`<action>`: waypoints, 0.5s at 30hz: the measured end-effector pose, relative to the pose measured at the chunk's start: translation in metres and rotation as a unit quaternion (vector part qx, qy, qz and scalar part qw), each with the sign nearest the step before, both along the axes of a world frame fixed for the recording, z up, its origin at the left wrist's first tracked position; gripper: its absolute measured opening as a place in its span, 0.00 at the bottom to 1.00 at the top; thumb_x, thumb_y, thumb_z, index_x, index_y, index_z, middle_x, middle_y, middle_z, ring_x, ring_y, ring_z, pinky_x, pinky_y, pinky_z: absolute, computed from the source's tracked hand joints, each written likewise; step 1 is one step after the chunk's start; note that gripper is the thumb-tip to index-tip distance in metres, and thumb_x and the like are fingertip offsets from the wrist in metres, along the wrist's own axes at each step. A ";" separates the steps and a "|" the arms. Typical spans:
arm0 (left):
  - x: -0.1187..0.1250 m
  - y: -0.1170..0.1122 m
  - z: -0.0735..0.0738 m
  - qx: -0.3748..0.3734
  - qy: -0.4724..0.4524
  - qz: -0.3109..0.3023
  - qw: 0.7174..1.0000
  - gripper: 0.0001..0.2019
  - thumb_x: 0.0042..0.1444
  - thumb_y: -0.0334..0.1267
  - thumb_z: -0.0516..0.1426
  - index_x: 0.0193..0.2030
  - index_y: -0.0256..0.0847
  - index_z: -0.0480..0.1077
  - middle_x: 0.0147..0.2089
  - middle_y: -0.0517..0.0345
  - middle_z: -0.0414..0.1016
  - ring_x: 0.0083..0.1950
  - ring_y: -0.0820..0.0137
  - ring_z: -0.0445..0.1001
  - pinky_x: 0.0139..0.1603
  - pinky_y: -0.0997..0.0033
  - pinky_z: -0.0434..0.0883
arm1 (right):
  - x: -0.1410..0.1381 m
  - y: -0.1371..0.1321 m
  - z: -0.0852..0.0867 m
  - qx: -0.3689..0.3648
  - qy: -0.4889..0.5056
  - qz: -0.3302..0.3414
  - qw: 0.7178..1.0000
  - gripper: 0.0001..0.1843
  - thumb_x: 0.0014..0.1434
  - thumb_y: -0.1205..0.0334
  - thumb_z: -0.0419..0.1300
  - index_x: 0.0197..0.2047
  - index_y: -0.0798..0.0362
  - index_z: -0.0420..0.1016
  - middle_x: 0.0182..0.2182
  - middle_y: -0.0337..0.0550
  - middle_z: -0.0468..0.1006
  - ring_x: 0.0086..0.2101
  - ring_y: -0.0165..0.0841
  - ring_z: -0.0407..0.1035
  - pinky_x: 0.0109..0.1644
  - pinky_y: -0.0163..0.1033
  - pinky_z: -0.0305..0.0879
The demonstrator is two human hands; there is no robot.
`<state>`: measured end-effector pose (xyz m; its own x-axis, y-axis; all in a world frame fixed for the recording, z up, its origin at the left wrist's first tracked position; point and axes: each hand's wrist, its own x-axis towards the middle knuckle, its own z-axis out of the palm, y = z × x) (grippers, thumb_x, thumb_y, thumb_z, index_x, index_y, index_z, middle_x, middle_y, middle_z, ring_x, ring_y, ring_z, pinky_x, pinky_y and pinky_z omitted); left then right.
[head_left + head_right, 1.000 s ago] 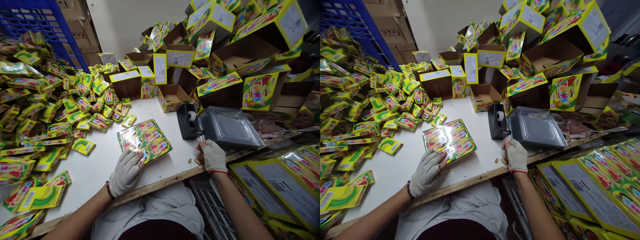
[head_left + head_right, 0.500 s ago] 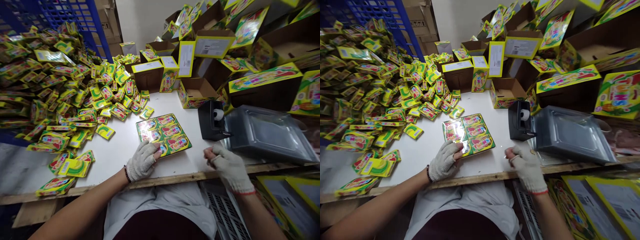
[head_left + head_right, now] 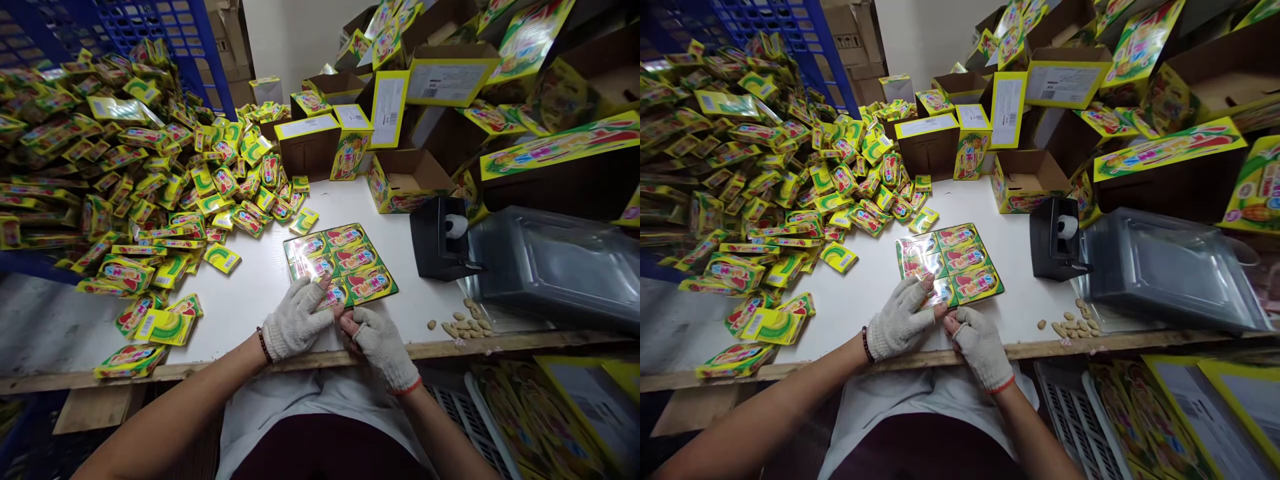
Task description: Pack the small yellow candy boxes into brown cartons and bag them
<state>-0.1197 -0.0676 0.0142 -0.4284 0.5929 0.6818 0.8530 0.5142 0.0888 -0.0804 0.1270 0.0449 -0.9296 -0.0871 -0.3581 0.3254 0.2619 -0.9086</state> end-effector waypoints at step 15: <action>0.004 0.026 0.009 0.075 -0.037 0.082 0.993 0.06 0.58 0.33 0.58 0.42 0.42 0.72 0.51 0.48 0.77 0.50 0.62 0.74 0.53 0.55 0.70 | -0.008 0.020 -0.004 -0.134 -0.129 -0.119 0.975 0.26 0.49 0.33 0.62 0.29 0.49 0.66 0.25 0.43 0.78 0.18 0.30 0.68 0.19 0.35 0.63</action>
